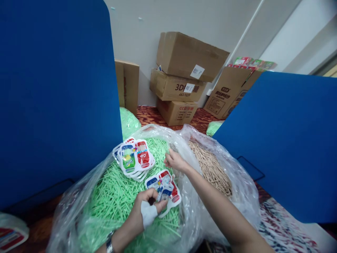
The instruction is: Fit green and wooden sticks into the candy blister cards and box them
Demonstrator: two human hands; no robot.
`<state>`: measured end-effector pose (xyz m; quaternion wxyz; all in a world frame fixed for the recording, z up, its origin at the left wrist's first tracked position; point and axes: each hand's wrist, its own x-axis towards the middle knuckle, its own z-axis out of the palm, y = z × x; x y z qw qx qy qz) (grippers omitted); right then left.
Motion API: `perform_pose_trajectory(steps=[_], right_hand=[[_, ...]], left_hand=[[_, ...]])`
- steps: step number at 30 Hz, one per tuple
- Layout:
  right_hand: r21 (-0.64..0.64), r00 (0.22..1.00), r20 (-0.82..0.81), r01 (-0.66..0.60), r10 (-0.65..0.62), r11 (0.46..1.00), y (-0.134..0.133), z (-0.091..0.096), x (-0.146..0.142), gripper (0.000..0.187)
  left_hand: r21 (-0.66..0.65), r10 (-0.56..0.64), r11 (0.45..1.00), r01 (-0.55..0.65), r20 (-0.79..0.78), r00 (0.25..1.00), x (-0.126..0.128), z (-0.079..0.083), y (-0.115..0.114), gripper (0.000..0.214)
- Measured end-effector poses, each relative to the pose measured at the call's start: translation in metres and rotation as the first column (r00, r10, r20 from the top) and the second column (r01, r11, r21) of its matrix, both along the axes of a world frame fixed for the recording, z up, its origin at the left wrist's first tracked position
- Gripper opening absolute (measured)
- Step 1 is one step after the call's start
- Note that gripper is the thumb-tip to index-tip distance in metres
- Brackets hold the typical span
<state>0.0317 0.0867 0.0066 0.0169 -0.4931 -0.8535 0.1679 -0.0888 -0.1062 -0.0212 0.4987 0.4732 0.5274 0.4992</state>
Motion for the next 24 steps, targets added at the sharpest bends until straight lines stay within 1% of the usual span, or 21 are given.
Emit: perform_pose_trajectory(steps=[2, 4, 8, 10, 12, 16, 17, 18, 19, 20, 21, 22, 23, 24], right_hand=[[-0.003, 1.0, -0.021, -0.002, 0.002, 1.0, -0.001, -0.001, 0.003, 0.033], [0.001, 1.0, -0.01, 0.008, -0.008, 1.0, -0.003, -0.006, 0.002, 0.031], [-0.028, 0.998, 0.051, 0.025, -0.024, 0.999, -0.006, -0.021, -0.009, 0.024], [-0.041, 0.998, 0.054, 0.029, -0.026, 0.999, -0.007, -0.024, -0.013, 0.02], [-0.039, 0.999, 0.019, 0.037, -0.036, 0.999, -0.007, -0.021, -0.014, 0.02], [-0.047, 0.992, -0.121, 0.039, -0.044, 0.998, -0.011, -0.006, -0.006, 0.023], [-0.072, 0.984, -0.173, 0.023, -0.035, 0.997, -0.014, -0.002, -0.003, 0.025], [-0.118, 0.965, -0.259, -0.003, -0.028, 0.993, -0.017, 0.001, 0.001, 0.027], [-0.179, 0.924, -0.381, -0.04, -0.032, 0.983, -0.022, 0.005, 0.003, 0.029], [-0.247, 0.85, -0.524, -0.085, -0.059, 0.965, -0.028, 0.008, 0.006, 0.03], [-0.314, 0.743, -0.659, -0.138, -0.111, 0.939, -0.033, 0.013, 0.008, 0.03], [-0.369, 0.619, -0.765, -0.193, -0.179, 0.909, -0.04, 0.018, 0.009, 0.03], [-0.408, 0.5, -0.829, -0.238, -0.249, 0.881, -0.046, 0.023, 0.01, 0.031], [-0.434, 0.407, -0.86, -0.267, -0.308, 0.861, -0.052, 0.03, 0.009, 0.033]], left_hand=[[0.004, -0.002, 1.0, 0.002, -0.011, 1.0, 0.0, 0.001, 0.0, 0.034], [0.014, -0.001, 1.0, 0.001, -0.042, 0.999, 0.001, 0.003, 0.0, 0.034], [0.043, 0.015, 0.999, -0.01, -0.115, 0.993, 0.003, 0.002, -0.002, 0.033], [0.056, 0.026, 0.998, -0.018, -0.141, 0.99, 0.003, 0.001, -0.002, 0.032], [0.063, 0.027, 0.998, -0.018, -0.154, 0.988, 0.002, 0.0, -0.003, 0.032], [0.08, 0.044, 0.996, -0.033, -0.14, 0.989, -0.003, 0.0, -0.003, 0.032], [0.088, 0.051, 0.995, -0.039, -0.136, 0.989, -0.004, 0.0, -0.003, 0.032], [0.097, 0.057, 0.994, -0.044, -0.135, 0.989, -0.005, -0.001, -0.002, 0.031], [0.109, 0.059, 0.993, -0.044, -0.14, 0.988, -0.005, -0.002, -0.001, 0.031], [0.128, 0.064, 0.991, -0.044, -0.151, 0.986, -0.006, -0.003, 0.0, 0.03], [0.15, 0.073, 0.988, -0.048, -0.167, 0.983, -0.006, -0.005, 0.001, 0.029], [0.171, 0.084, 0.984, -0.053, -0.183, 0.98, -0.007, -0.007, 0.001, 0.028], [0.189, 0.096, 0.98, -0.058, -0.195, 0.976, -0.008, -0.009, 0.002, 0.028], [0.205, 0.108, 0.976, -0.066, -0.201, 0.974, -0.008, -0.011, 0.002, 0.027]])
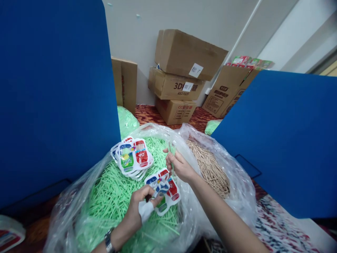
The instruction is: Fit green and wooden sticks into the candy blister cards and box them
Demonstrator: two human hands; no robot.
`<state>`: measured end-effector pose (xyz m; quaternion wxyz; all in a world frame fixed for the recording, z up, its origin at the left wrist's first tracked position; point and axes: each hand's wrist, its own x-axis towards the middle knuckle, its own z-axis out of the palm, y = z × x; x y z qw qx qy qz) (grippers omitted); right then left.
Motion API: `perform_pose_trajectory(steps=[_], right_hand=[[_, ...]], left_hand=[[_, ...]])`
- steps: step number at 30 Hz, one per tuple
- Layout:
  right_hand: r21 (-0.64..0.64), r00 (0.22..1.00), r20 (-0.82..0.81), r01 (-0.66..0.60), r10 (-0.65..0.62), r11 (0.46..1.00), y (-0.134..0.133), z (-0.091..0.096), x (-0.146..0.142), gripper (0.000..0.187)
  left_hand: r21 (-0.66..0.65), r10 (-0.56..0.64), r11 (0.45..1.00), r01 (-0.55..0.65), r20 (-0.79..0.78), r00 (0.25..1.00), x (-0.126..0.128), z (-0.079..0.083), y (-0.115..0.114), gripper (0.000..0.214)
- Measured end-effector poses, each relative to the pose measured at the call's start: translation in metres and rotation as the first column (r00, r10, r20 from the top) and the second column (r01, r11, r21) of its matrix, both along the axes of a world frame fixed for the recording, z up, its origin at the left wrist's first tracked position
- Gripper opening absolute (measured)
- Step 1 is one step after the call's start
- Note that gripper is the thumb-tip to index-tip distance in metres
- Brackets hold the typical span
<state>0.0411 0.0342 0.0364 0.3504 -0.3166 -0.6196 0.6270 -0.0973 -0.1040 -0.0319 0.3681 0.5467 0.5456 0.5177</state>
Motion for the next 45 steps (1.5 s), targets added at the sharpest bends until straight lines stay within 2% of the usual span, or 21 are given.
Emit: perform_pose_trajectory(steps=[3, 5, 7, 10, 13, 17, 23, 25, 27, 30, 32, 34, 36, 38, 39, 40, 43, 45], right_hand=[[-0.116, 0.965, -0.245, 0.067, -0.094, 0.991, -0.019, 0.02, -0.004, 0.032], [-0.135, 0.921, -0.356, 0.114, -0.156, 0.984, -0.031, 0.03, -0.009, 0.029], [-0.077, 0.894, -0.408, 0.167, -0.184, 0.983, -0.042, 0.034, -0.013, 0.024], [0.094, 0.889, -0.42, 0.241, -0.181, 0.966, -0.056, 0.031, -0.02, 0.02], [0.269, 0.919, -0.354, 0.278, -0.174, 0.922, -0.066, 0.023, -0.025, 0.02], [0.48, 0.965, -0.158, 0.259, -0.208, 0.838, -0.076, 0.012, -0.026, 0.022], [0.731, 0.928, 0.127, 0.151, -0.35, 0.666, -0.085, -0.001, -0.021, 0.013], [0.774, 0.901, 0.189, 0.108, -0.391, 0.623, -0.084, -0.003, -0.019, 0.013], [0.794, 0.882, 0.235, 0.068, -0.408, 0.604, -0.082, -0.003, -0.015, 0.015], [0.786, 0.874, 0.316, -0.023, -0.37, 0.617, -0.077, 0.003, -0.009, 0.02], [0.768, 0.888, 0.326, -0.05, -0.323, 0.638, -0.074, 0.008, -0.004, 0.033], [0.77, 0.919, 0.27, -0.026, -0.287, 0.638, -0.07, 0.012, 0.0, 0.049], [0.808, 0.942, 0.23, -0.046, -0.243, 0.587, -0.067, 0.015, 0.003, 0.056], [0.842, 0.947, 0.256, -0.118, -0.196, 0.527, -0.064, 0.018, 0.003, 0.053], [0.84, 0.944, 0.273, -0.141, -0.184, 0.524, -0.062, 0.02, 0.003, 0.049], [0.825, 0.942, 0.284, -0.146, -0.177, 0.545, -0.059, 0.023, 0.002, 0.046], [0.727, 0.945, 0.303, -0.147, -0.122, 0.671, -0.049, 0.037, 0.001, 0.041], [0.688, 0.935, 0.351, -0.217, -0.056, 0.692, -0.042, 0.047, 0.002, 0.038]], left_hand=[[0.011, 0.027, 1.0, -0.027, -0.003, 1.0, -0.002, -0.004, 0.0, 0.026], [0.017, 0.043, 0.999, -0.043, -0.015, 0.999, -0.003, -0.006, 0.0, 0.027], [0.03, 0.056, 0.998, -0.055, -0.045, 0.997, -0.004, -0.006, -0.001, 0.027], [0.06, 0.07, 0.996, -0.065, -0.086, 0.994, -0.004, -0.003, -0.002, 0.025], [0.076, 0.077, 0.995, -0.07, -0.094, 0.993, -0.003, 0.001, -0.004, 0.023], [0.1, 0.079, 0.992, -0.071, -0.075, 0.994, -0.003, 0.006, -0.004, 0.022], [0.207, 0.084, 0.976, -0.061, -0.104, 0.991, -0.005, 0.007, -0.003, 0.015], [0.232, 0.089, 0.971, -0.059, -0.122, 0.989, -0.006, 0.007, -0.002, 0.015], [0.254, 0.094, 0.965, -0.057, -0.136, 0.986, -0.007, 0.008, -0.002, 0.015], [0.258, 0.1, 0.964, -0.062, -0.138, 0.985, -0.009, 0.009, -0.002, 0.014], [0.243, 0.099, 0.968, -0.063, -0.138, 0.985, -0.01, 0.012, -0.001, 0.014], [0.231, 0.095, 0.971, -0.059, -0.147, 0.985, -0.011, 0.015, -0.001, 0.016], [0.234, 0.089, 0.971, -0.051, -0.155, 0.984, -0.012, 0.018, -0.001, 0.016], [0.255, 0.094, 0.966, -0.049, -0.171, 0.981, -0.013, 0.02, 0.0, 0.015], [0.27, 0.095, 0.962, -0.043, -0.183, 0.978, -0.014, 0.021, 0.0, 0.014], [0.285, 0.093, 0.958, -0.034, -0.198, 0.976, -0.014, 0.021, 0.0, 0.013], [0.311, 0.07, 0.95, 0.007, -0.236, 0.969, -0.016, 0.021, 0.0, 0.01], [0.327, 0.072, 0.945, 0.013, -0.248, 0.966, -0.017, 0.019, -0.001, 0.009]])
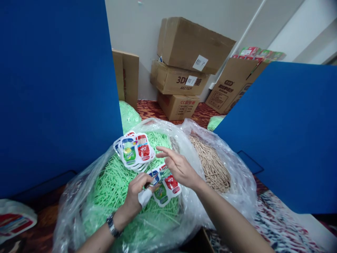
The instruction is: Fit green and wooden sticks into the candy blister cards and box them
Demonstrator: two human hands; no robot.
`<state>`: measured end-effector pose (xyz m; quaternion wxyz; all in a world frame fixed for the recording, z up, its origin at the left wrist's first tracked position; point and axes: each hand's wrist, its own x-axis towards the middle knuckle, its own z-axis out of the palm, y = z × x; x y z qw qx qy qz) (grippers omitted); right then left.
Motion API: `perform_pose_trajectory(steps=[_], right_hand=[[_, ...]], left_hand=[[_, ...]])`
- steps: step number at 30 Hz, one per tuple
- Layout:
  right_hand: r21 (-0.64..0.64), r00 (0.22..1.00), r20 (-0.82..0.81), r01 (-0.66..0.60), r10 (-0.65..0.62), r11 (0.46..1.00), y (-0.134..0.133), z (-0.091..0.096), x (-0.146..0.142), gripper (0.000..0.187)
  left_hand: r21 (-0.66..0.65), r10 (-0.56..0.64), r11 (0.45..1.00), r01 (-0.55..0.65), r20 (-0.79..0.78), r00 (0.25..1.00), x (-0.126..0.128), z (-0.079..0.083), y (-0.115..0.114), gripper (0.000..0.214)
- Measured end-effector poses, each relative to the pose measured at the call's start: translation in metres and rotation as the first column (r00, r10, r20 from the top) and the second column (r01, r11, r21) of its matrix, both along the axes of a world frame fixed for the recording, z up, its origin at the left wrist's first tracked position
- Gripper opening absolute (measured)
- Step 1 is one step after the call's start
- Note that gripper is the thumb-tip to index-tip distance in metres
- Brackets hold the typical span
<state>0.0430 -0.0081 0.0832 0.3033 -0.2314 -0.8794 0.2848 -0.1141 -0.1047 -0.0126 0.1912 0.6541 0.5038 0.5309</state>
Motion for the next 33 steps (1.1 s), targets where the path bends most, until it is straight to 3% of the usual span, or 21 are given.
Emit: perform_pose_trajectory(steps=[5, 9, 12, 16, 21, 24, 27, 28, 30, 33], right_hand=[[0.016, 0.999, -0.046, -0.016, 0.017, 1.0, 0.005, 0.009, 0.005, 0.034], [0.23, 0.983, 0.118, -0.162, 0.138, 0.959, -0.003, -0.005, 0.007, 0.039], [0.284, 0.983, 0.168, -0.121, 0.075, 0.951, -0.003, -0.016, 0.009, 0.044], [0.21, 0.998, 0.064, -0.033, 0.02, 0.977, 0.011, -0.025, 0.011, 0.046], [0.112, 0.999, -0.032, -0.003, 0.006, 0.994, 0.012, -0.028, -0.005, 0.019], [-0.032, 0.989, -0.144, -0.034, 0.029, 0.999, 0.01, -0.03, -0.015, 0.02], [-0.22, 0.983, -0.185, -0.022, -0.02, 0.975, 0.016, -0.044, -0.019, 0.029], [-0.226, 0.988, -0.137, 0.037, -0.069, 0.973, 0.018, -0.052, -0.02, 0.029], [-0.109, 0.985, 0.087, 0.161, -0.152, 0.981, 0.02, -0.072, -0.025, 0.023], [0.118, 0.844, 0.498, 0.161, -0.199, 0.98, 0.014, -0.098, -0.037, 0.017]], left_hand=[[-0.004, 0.026, 1.0, -0.026, -0.002, 1.0, -0.001, -0.002, -0.003, 0.011], [-0.032, 0.057, 0.998, -0.056, 0.046, 0.997, -0.002, -0.001, -0.003, 0.014], [-0.064, 0.069, 0.996, -0.064, 0.069, 0.995, -0.005, -0.001, -0.003, 0.015], [-0.126, 0.097, 0.989, -0.079, 0.143, 0.985, -0.01, -0.002, -0.003, 0.015], [-0.206, 0.11, 0.975, -0.079, 0.141, 0.984, -0.018, 0.003, -0.001, 0.017], [-0.243, 0.076, 0.969, -0.046, 0.117, 0.99, -0.027, 0.005, -0.005, 0.018], [-0.25, 0.175, 0.958, -0.144, 0.108, 0.979, -0.04, 0.003, -0.013, 0.017], [-0.247, 0.222, 0.95, -0.192, 0.098, 0.97, -0.044, 0.002, -0.016, 0.017], [-0.237, 0.274, 0.938, -0.253, 0.062, 0.96, -0.051, 0.002, -0.021, 0.018], [-0.189, 0.264, 0.947, -0.258, 0.003, 0.965, -0.053, 0.004, -0.026, 0.015]])
